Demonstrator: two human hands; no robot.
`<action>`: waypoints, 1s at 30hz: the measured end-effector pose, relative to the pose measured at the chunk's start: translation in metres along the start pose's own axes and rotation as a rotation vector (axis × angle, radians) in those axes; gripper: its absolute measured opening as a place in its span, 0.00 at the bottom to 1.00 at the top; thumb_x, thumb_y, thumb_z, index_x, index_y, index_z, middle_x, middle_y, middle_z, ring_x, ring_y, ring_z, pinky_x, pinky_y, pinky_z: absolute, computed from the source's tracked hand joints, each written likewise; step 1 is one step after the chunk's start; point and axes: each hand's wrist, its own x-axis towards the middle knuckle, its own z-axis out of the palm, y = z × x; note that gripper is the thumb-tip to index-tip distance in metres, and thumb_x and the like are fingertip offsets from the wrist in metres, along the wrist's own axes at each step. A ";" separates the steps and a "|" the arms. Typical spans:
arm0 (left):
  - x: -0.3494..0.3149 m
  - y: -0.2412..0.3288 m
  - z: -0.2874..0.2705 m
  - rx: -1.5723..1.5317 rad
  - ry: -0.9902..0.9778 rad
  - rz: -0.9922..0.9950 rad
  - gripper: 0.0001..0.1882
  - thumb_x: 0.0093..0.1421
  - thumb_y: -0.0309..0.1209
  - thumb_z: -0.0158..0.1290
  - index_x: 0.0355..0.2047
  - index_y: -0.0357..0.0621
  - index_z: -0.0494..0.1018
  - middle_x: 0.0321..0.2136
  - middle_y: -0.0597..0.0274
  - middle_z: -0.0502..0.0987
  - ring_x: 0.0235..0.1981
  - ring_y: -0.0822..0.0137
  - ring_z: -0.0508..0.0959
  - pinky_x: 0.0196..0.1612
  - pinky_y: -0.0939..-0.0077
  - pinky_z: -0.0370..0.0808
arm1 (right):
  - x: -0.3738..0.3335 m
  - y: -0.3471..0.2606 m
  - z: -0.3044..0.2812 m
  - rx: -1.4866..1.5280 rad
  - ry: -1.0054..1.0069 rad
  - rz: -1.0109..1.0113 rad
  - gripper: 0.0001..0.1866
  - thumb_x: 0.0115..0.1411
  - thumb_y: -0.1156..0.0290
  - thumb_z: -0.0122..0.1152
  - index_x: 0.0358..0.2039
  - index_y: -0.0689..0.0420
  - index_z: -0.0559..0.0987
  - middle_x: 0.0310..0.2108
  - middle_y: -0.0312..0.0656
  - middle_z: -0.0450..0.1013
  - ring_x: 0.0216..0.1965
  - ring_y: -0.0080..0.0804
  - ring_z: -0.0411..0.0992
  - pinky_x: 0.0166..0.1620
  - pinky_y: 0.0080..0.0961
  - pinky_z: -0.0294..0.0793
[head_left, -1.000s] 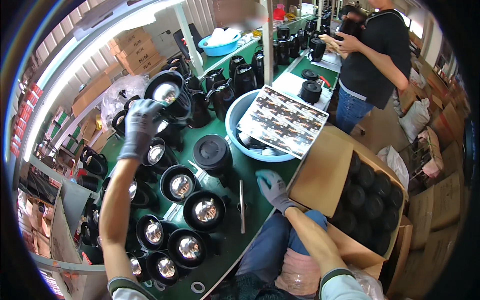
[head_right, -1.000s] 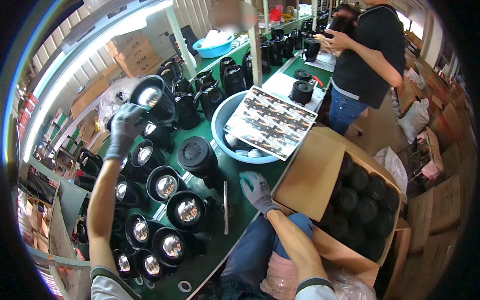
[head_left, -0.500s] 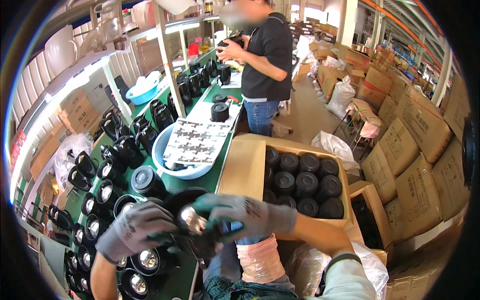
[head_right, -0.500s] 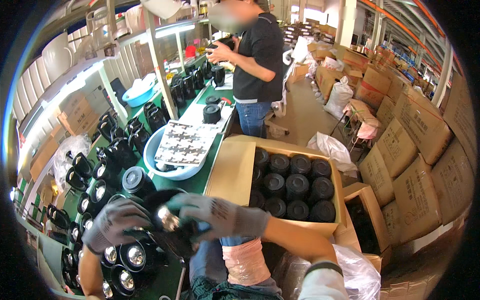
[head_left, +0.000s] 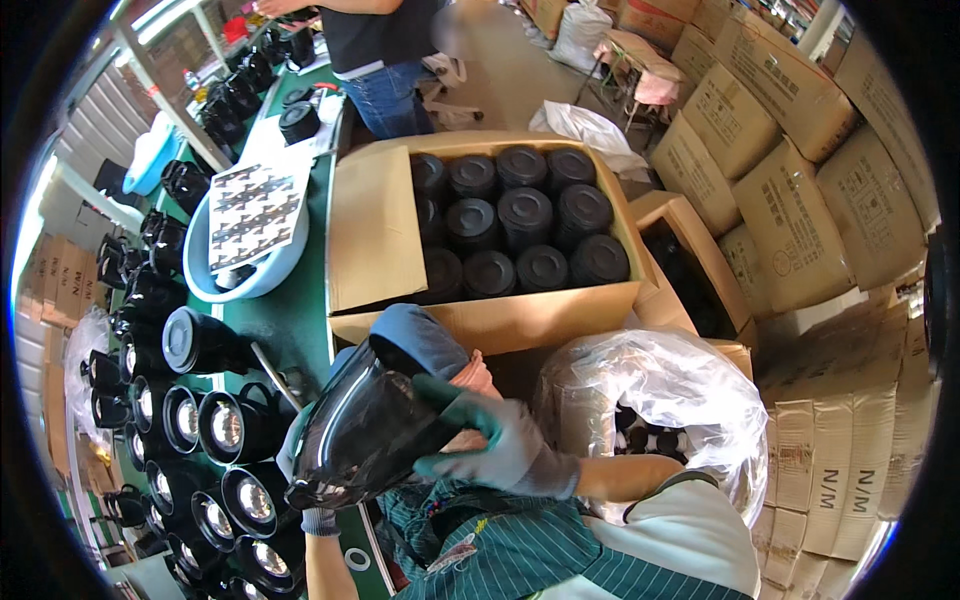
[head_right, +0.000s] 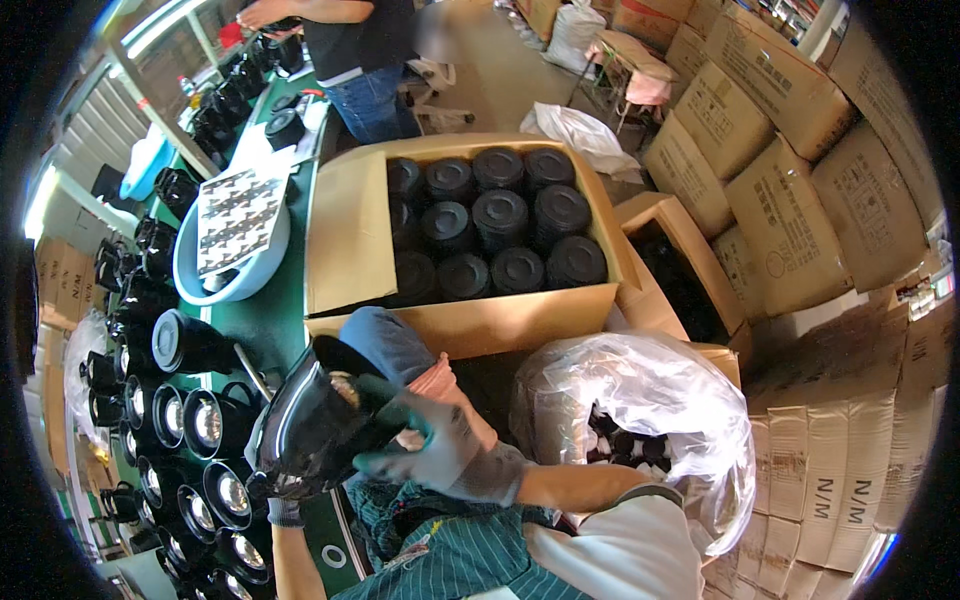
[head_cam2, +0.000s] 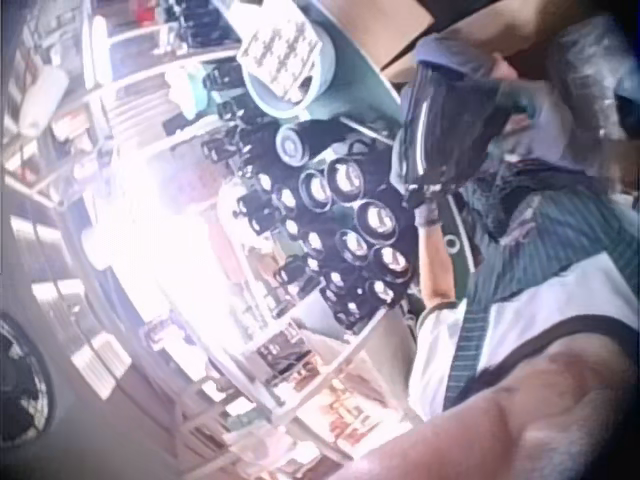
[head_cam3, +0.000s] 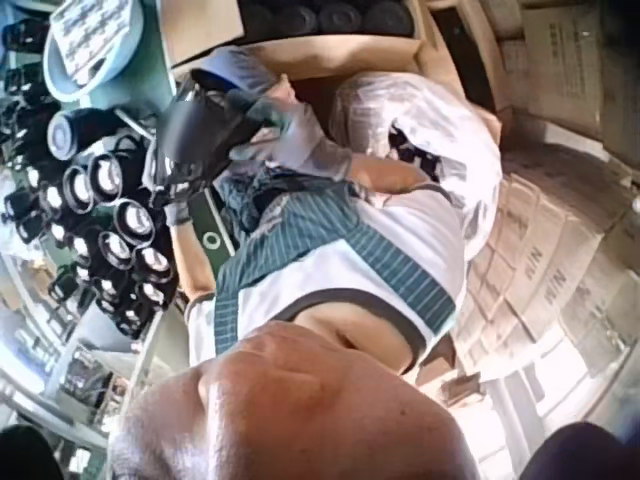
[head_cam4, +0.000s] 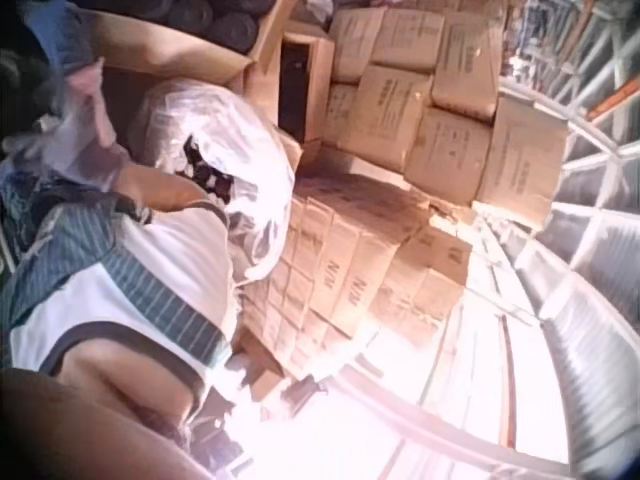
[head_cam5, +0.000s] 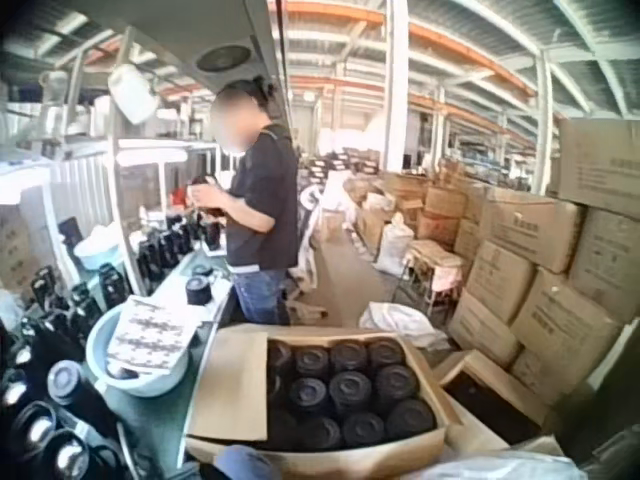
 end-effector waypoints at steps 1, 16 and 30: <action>0.001 -0.011 -0.004 -0.089 0.009 -0.051 0.31 0.68 0.35 0.56 0.68 0.35 0.64 0.62 0.47 0.73 0.62 0.58 0.75 0.66 0.60 0.72 | -0.004 0.014 0.003 -0.133 0.004 -0.083 0.30 0.53 0.66 0.81 0.53 0.65 0.79 0.62 0.51 0.72 0.59 0.34 0.75 0.59 0.32 0.75; -0.008 -0.083 -0.014 -0.499 0.089 -0.216 0.31 0.70 0.35 0.54 0.69 0.38 0.62 0.65 0.49 0.70 0.64 0.58 0.73 0.68 0.59 0.70 | 0.286 0.142 -0.260 -1.578 0.555 0.507 0.64 0.48 0.28 0.67 0.78 0.44 0.49 0.73 0.63 0.51 0.75 0.62 0.47 0.72 0.65 0.41; -0.014 -0.095 0.011 -0.644 -0.129 -0.197 0.30 0.72 0.35 0.52 0.71 0.41 0.60 0.67 0.51 0.67 0.66 0.58 0.71 0.70 0.58 0.68 | 0.157 0.072 -0.070 -0.532 -0.116 -0.613 0.61 0.34 0.41 0.86 0.68 0.50 0.69 0.64 0.50 0.64 0.66 0.52 0.60 0.69 0.49 0.60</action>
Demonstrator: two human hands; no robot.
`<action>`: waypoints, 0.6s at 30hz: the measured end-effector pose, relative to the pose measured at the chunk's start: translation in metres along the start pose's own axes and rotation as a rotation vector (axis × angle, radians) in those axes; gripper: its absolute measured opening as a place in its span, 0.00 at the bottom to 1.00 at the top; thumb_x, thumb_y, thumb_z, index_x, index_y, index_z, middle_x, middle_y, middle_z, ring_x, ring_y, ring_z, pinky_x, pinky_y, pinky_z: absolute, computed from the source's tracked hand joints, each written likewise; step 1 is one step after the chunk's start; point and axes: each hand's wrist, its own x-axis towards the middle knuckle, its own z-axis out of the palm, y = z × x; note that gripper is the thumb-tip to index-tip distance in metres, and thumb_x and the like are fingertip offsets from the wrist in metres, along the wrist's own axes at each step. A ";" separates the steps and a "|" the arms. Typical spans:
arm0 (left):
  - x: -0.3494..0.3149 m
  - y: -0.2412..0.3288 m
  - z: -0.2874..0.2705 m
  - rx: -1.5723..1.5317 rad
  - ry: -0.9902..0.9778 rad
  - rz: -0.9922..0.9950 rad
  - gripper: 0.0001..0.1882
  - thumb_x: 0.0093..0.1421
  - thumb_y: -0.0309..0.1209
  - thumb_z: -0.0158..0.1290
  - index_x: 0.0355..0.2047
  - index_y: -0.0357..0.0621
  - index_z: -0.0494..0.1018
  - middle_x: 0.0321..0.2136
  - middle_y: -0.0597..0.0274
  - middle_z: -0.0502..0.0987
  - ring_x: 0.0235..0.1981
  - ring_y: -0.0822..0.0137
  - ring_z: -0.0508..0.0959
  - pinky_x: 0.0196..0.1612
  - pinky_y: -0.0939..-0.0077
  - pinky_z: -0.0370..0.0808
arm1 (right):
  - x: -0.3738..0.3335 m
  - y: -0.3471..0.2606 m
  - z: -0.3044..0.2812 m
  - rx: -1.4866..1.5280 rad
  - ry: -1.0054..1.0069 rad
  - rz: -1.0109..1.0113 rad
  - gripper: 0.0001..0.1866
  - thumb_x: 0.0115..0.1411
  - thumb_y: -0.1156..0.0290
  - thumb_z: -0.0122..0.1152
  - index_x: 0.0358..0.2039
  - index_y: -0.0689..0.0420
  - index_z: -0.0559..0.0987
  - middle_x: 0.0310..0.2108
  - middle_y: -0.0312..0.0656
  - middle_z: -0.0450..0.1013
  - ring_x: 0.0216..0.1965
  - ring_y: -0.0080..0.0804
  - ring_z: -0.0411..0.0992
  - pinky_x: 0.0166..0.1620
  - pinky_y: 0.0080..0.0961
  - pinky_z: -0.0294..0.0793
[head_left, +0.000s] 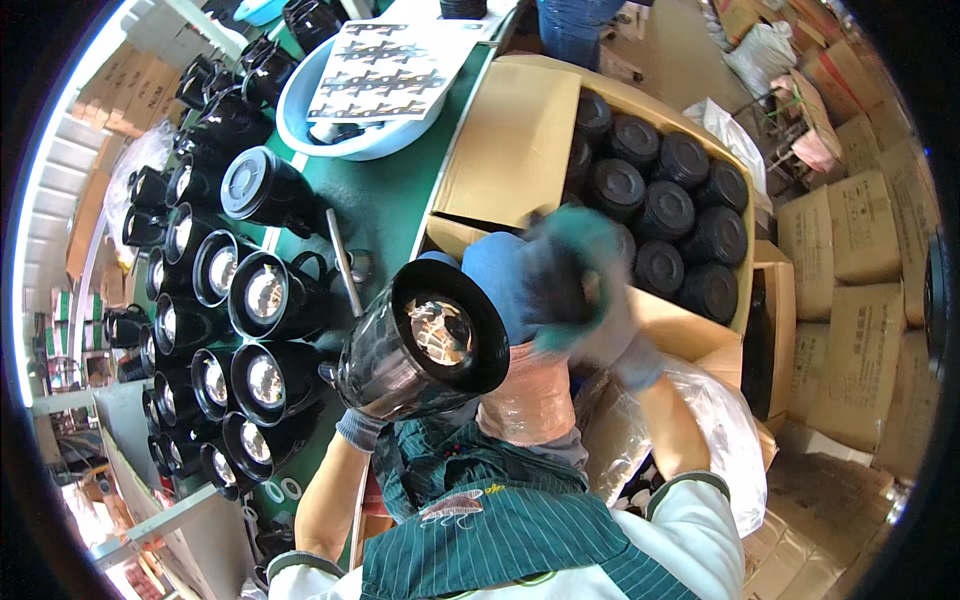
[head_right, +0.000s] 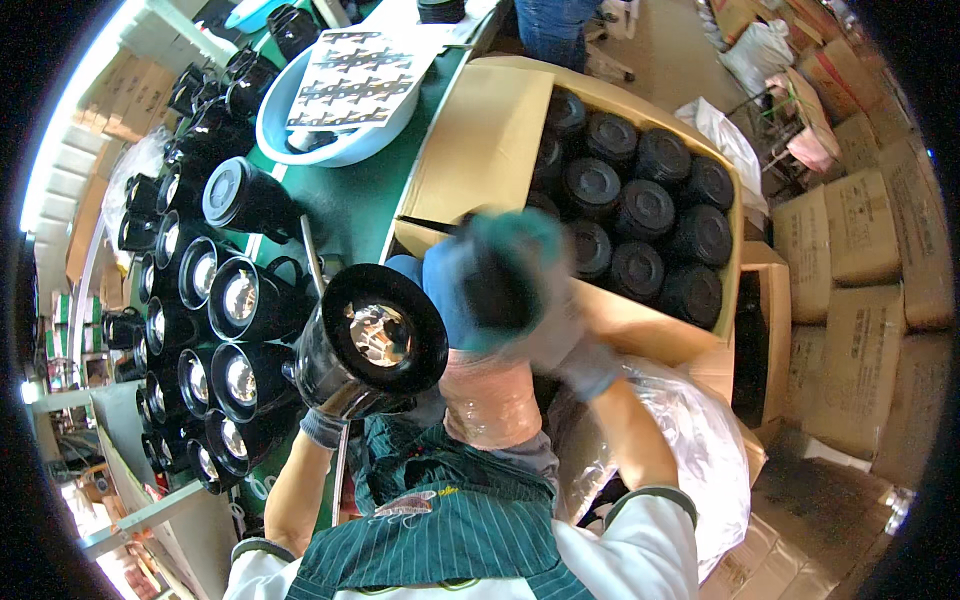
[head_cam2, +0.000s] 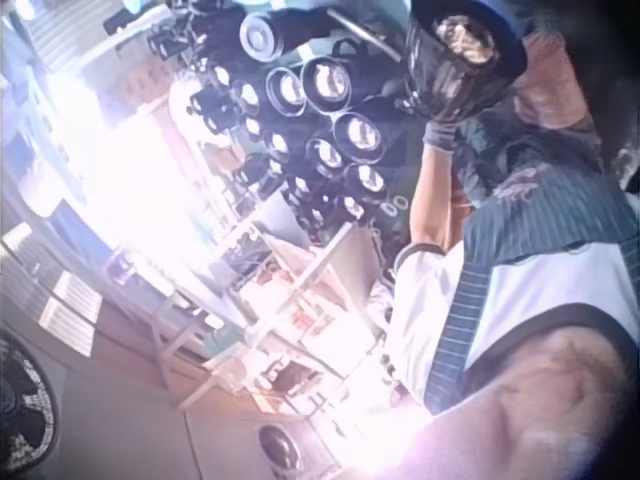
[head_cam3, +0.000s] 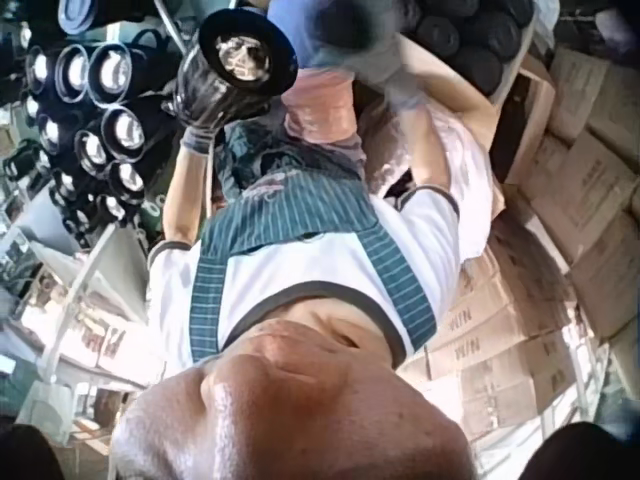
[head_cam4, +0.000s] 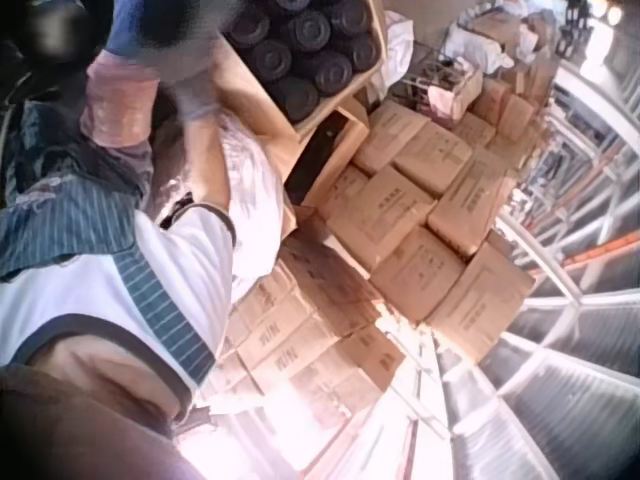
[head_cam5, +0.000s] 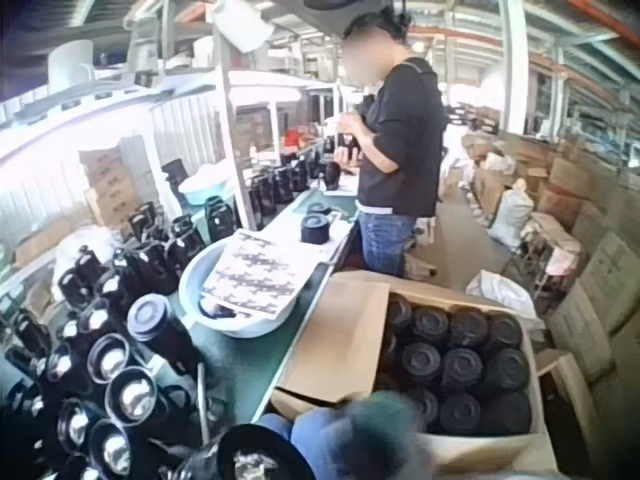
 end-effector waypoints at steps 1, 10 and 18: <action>0.000 0.000 0.001 -0.021 -0.031 -0.009 0.30 0.72 0.35 0.52 0.71 0.41 0.60 0.68 0.51 0.67 0.66 0.58 0.70 0.70 0.58 0.68 | 0.009 -0.040 0.008 0.017 -0.137 -0.101 0.66 0.31 0.37 0.86 0.68 0.55 0.68 0.66 0.51 0.61 0.67 0.53 0.61 0.69 0.51 0.60; -0.027 0.009 -0.019 -0.313 -0.185 -0.256 0.27 0.72 0.29 0.49 0.70 0.43 0.62 0.67 0.53 0.68 0.64 0.58 0.73 0.68 0.57 0.71 | -0.021 -0.087 0.044 0.029 -0.236 -0.220 0.69 0.25 0.27 0.81 0.67 0.50 0.71 0.66 0.59 0.58 0.64 0.60 0.57 0.65 0.59 0.58; -0.034 0.035 0.013 -0.488 -0.281 -0.327 0.29 0.69 0.24 0.55 0.69 0.42 0.64 0.65 0.53 0.70 0.62 0.60 0.74 0.65 0.58 0.75 | -0.032 -0.103 0.053 0.026 -0.208 -0.245 0.73 0.25 0.16 0.71 0.66 0.55 0.71 0.67 0.63 0.55 0.66 0.60 0.55 0.67 0.58 0.55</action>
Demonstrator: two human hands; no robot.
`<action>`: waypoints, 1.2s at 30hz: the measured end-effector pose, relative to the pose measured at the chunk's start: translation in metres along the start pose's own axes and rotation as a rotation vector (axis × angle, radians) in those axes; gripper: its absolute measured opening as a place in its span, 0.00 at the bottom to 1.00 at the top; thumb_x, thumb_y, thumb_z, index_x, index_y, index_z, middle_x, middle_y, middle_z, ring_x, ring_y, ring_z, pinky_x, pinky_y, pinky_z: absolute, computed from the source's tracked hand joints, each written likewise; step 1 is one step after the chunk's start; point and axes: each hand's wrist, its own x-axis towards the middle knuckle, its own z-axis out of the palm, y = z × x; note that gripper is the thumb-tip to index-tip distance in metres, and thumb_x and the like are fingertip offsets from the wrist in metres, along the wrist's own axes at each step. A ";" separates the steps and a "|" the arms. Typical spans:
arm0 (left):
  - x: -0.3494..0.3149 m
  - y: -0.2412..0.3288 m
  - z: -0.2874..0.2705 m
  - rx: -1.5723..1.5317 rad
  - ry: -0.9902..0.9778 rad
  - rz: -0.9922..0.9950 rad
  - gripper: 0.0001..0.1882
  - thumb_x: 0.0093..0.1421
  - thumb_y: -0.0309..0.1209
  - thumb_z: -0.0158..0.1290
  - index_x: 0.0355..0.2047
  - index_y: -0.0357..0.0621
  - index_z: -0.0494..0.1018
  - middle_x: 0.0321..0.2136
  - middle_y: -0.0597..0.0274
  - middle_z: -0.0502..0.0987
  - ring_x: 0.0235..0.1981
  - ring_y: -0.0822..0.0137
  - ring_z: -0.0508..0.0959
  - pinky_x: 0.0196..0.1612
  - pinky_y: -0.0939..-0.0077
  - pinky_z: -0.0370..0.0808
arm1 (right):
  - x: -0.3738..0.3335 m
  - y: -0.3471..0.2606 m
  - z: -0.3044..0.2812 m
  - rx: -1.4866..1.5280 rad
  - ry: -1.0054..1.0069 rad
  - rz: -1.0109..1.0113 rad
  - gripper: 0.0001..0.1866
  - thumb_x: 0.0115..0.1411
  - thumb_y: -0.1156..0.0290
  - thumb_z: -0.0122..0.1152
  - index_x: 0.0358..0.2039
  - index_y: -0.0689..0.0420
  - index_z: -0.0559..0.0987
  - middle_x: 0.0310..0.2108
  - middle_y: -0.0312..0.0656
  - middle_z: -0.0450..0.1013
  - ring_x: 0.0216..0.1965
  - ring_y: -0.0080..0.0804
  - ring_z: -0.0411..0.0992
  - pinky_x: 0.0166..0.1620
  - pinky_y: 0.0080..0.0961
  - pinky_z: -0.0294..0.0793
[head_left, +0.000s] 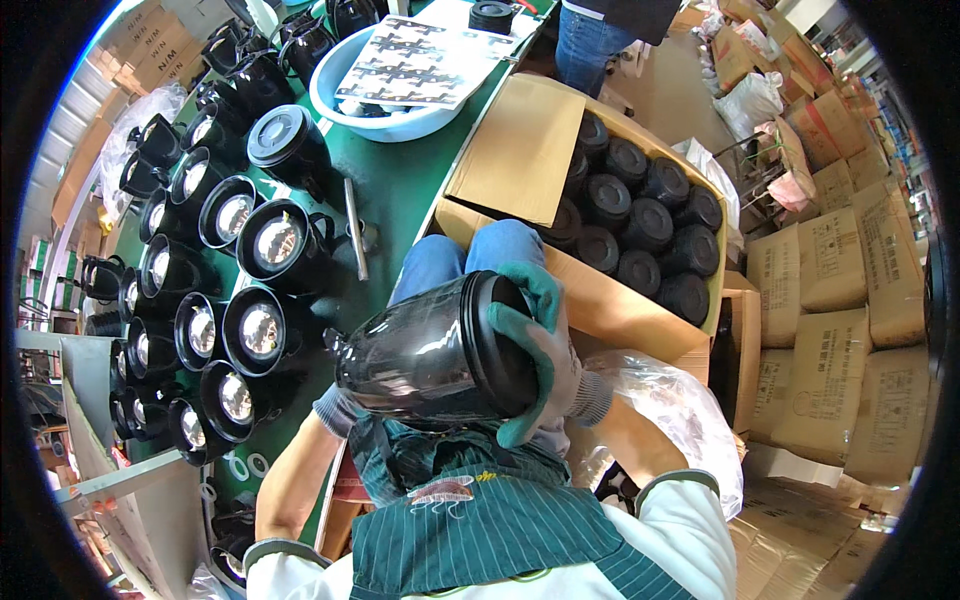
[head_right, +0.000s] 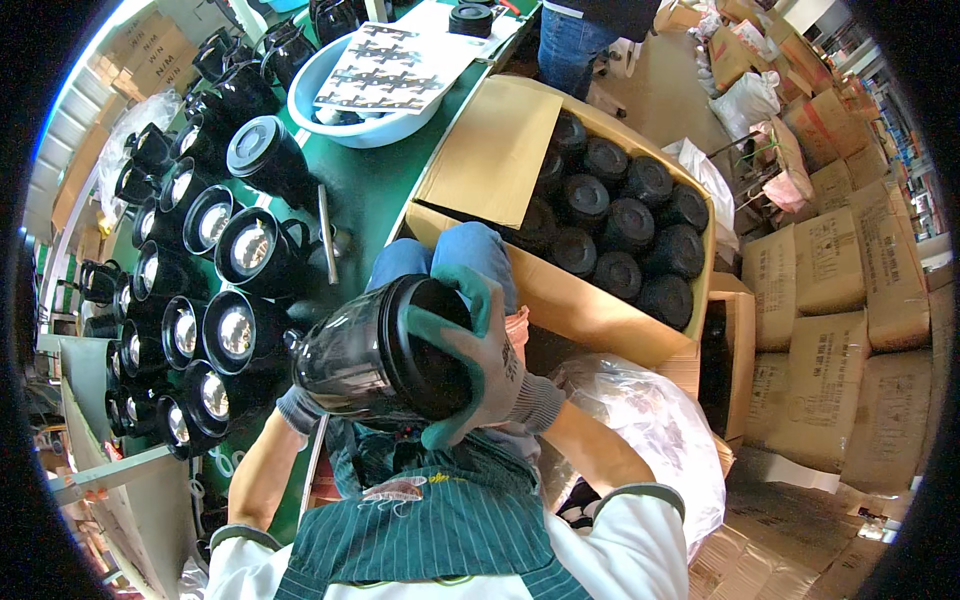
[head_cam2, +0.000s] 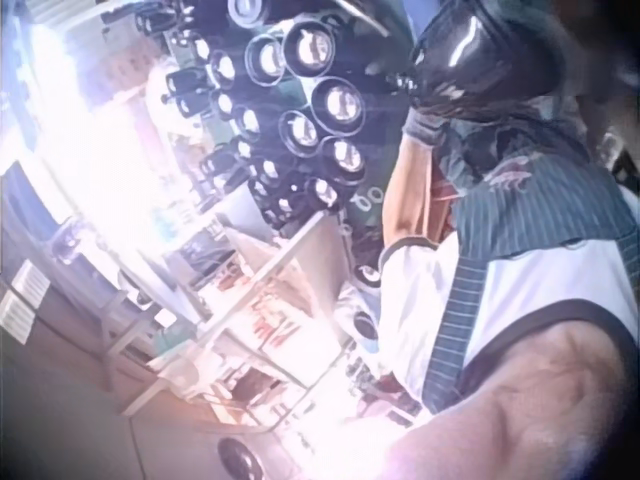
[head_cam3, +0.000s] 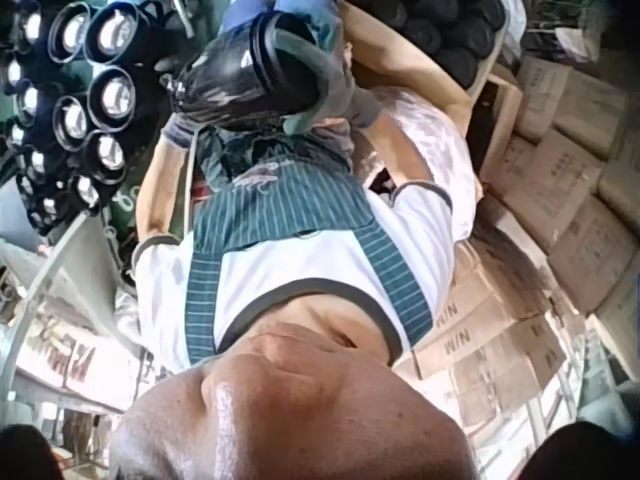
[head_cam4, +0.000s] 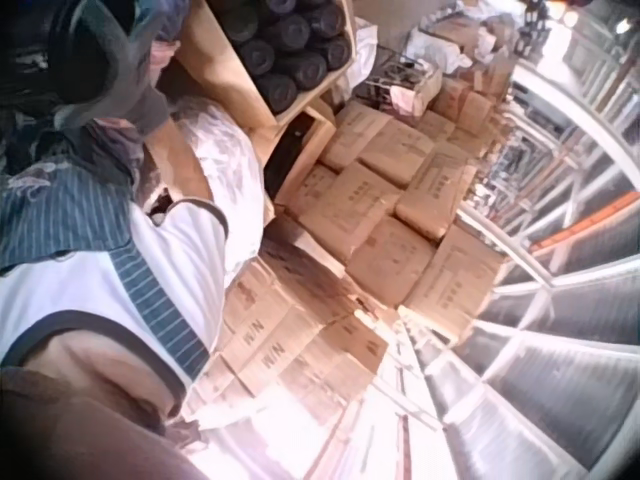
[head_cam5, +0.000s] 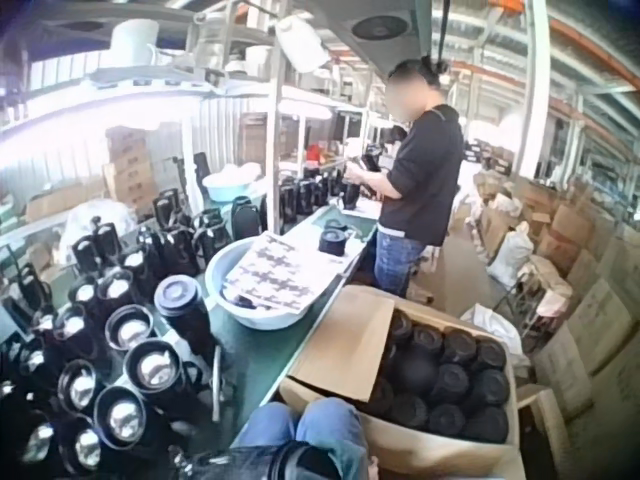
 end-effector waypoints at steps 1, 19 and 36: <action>-0.003 0.000 0.002 0.036 0.054 0.007 0.29 0.68 0.25 0.55 0.69 0.42 0.63 0.66 0.52 0.70 0.62 0.59 0.74 0.65 0.58 0.75 | -0.001 0.000 0.003 0.061 0.012 0.020 0.72 0.25 0.19 0.74 0.66 0.55 0.71 0.67 0.61 0.54 0.67 0.60 0.54 0.68 0.58 0.53; -0.016 0.069 0.095 2.202 0.390 1.202 0.17 0.54 0.26 0.61 0.44 0.34 0.81 0.42 0.46 0.85 0.43 0.49 0.87 0.48 0.61 0.84 | 0.016 0.015 0.000 0.670 0.027 0.442 0.37 0.77 0.59 0.48 0.77 0.60 0.47 0.77 0.45 0.49 0.75 0.34 0.49 0.76 0.30 0.46; -0.006 0.027 0.059 1.373 0.561 0.880 0.30 0.50 0.43 0.72 0.45 0.30 0.81 0.42 0.56 0.84 0.44 0.65 0.82 0.54 0.67 0.78 | 0.044 -0.051 -0.007 0.198 -0.018 0.272 0.46 0.63 0.45 0.65 0.74 0.59 0.61 0.72 0.56 0.55 0.73 0.53 0.56 0.73 0.46 0.52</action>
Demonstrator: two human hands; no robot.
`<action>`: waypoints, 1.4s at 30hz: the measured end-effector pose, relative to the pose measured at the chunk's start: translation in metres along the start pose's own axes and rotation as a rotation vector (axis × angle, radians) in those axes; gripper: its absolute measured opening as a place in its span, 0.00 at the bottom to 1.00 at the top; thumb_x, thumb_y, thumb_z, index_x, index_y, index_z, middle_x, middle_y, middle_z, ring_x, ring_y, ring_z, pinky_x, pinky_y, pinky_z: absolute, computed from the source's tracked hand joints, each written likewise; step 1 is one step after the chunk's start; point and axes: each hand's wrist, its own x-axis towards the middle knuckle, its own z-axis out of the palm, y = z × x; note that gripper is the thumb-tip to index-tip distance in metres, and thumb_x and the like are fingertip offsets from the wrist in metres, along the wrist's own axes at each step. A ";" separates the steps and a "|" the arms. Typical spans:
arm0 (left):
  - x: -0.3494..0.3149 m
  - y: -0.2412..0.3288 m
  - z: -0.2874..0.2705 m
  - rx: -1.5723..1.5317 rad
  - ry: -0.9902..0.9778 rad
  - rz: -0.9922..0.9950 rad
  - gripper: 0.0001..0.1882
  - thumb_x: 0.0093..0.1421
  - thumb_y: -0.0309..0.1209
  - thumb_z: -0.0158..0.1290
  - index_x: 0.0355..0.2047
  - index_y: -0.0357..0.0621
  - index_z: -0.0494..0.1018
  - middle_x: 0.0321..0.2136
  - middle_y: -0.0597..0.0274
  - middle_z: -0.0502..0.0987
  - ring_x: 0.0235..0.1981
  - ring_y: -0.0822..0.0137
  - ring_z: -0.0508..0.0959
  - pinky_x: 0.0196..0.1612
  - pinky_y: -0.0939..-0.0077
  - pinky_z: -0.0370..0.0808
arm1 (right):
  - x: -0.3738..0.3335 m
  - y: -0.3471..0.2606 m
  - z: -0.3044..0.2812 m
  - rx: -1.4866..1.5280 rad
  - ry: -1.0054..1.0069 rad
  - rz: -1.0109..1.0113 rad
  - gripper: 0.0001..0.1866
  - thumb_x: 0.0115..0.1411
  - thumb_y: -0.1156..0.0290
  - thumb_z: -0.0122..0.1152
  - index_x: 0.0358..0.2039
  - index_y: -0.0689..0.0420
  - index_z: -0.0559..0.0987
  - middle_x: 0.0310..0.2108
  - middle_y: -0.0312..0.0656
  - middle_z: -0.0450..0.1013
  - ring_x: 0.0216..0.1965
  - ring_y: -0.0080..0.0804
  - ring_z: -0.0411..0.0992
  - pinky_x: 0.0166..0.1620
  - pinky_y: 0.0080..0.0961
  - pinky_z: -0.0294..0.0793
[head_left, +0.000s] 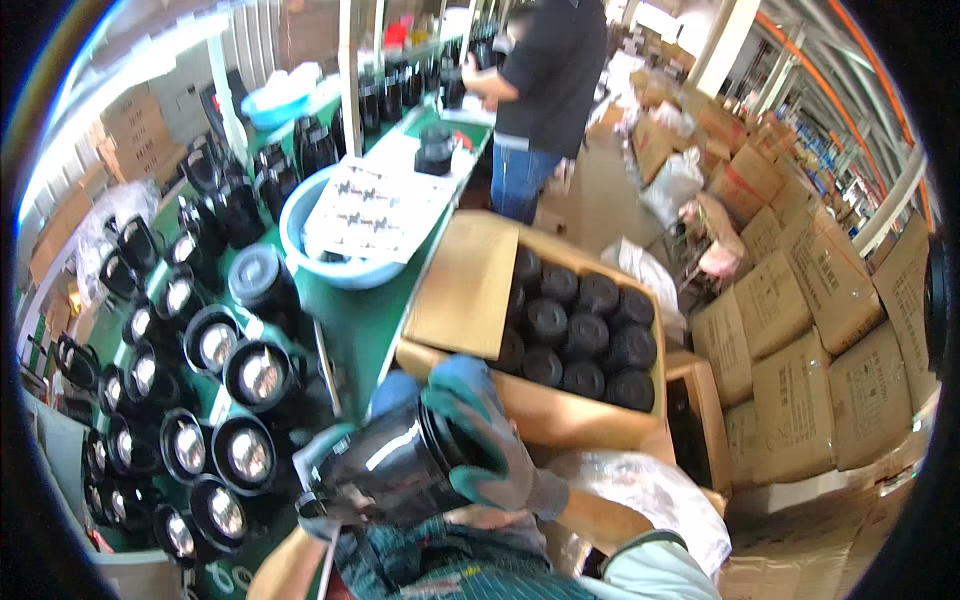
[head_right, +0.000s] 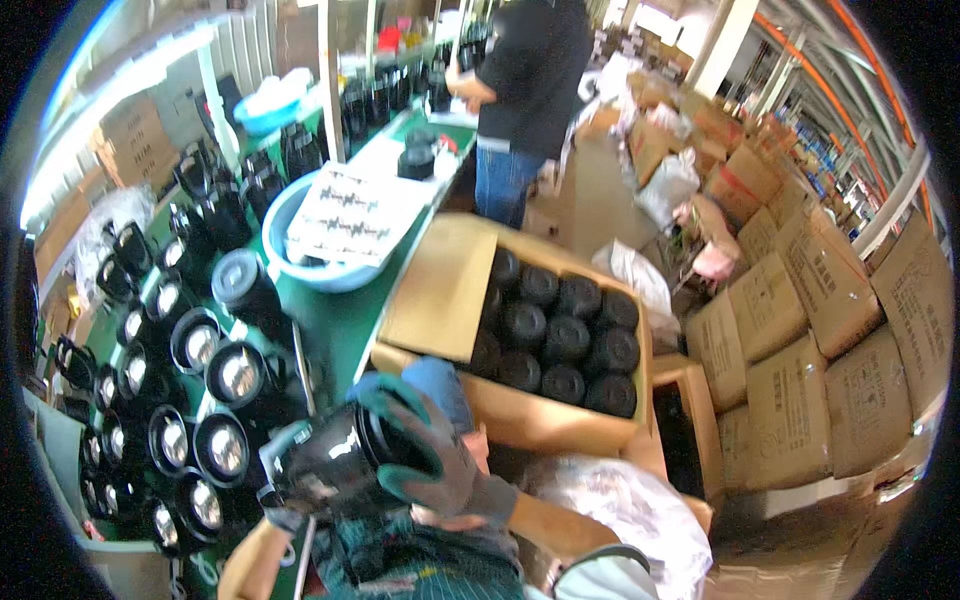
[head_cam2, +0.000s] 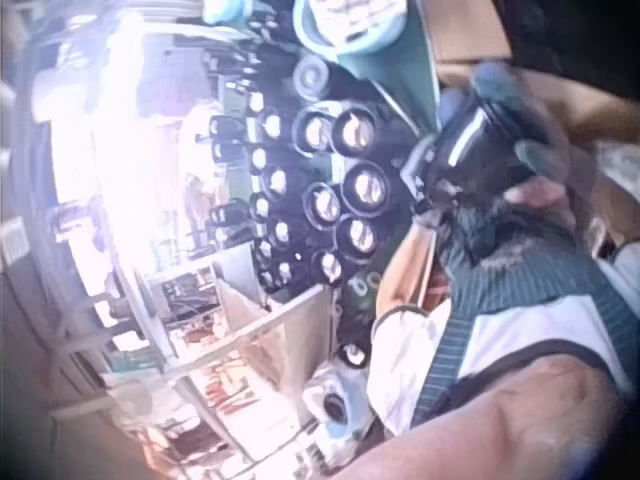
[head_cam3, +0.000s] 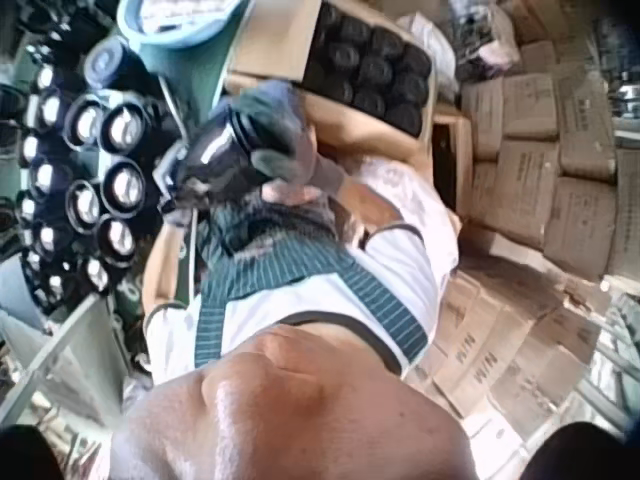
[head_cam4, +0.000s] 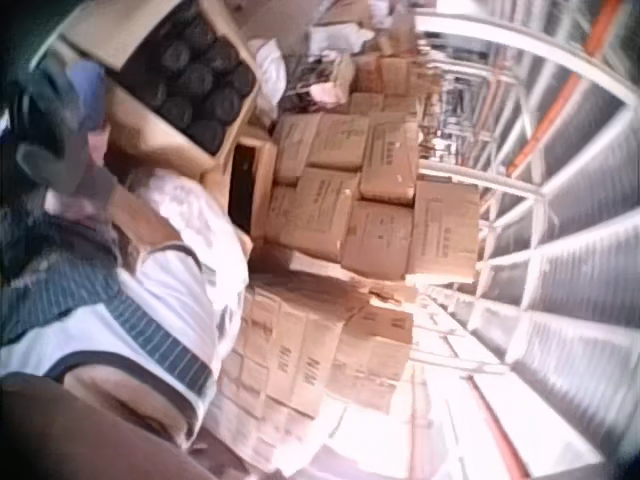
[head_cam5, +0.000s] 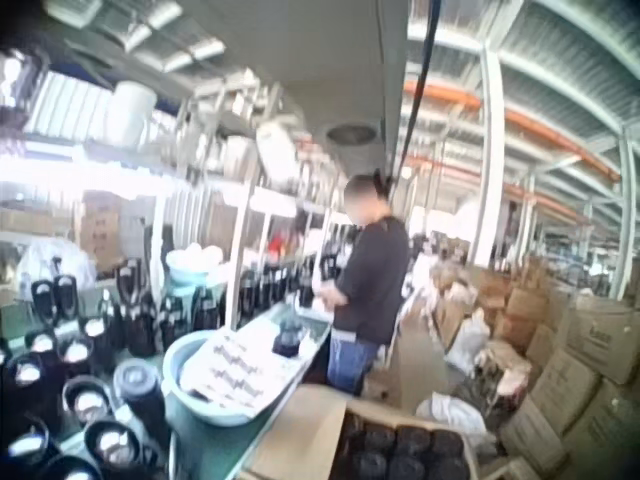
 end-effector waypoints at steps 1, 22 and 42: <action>0.001 0.002 0.001 -0.219 0.076 -0.288 0.29 0.49 0.40 0.73 0.45 0.29 0.81 0.41 0.56 0.84 0.43 0.66 0.83 0.52 0.69 0.79 | 0.009 -0.001 -0.004 0.011 -0.009 -0.142 0.46 0.63 0.46 0.65 0.73 0.60 0.62 0.71 0.57 0.55 0.73 0.52 0.55 0.73 0.45 0.54; 0.006 -0.010 -0.018 -0.104 0.048 -0.019 0.19 0.58 0.26 0.64 0.49 0.30 0.80 0.41 0.54 0.85 0.42 0.64 0.84 0.52 0.67 0.81 | 0.026 0.021 0.002 0.119 -0.059 -0.192 0.52 0.65 0.41 0.58 0.76 0.61 0.50 0.77 0.57 0.46 0.77 0.53 0.45 0.75 0.47 0.47; 0.024 0.041 -0.051 0.354 0.004 0.338 0.21 0.56 0.28 0.63 0.49 0.31 0.81 0.44 0.50 0.85 0.43 0.59 0.85 0.53 0.66 0.81 | -0.011 0.060 0.011 0.284 -0.155 0.454 0.36 0.77 0.65 0.43 0.78 0.61 0.41 0.79 0.50 0.38 0.79 0.40 0.40 0.77 0.33 0.41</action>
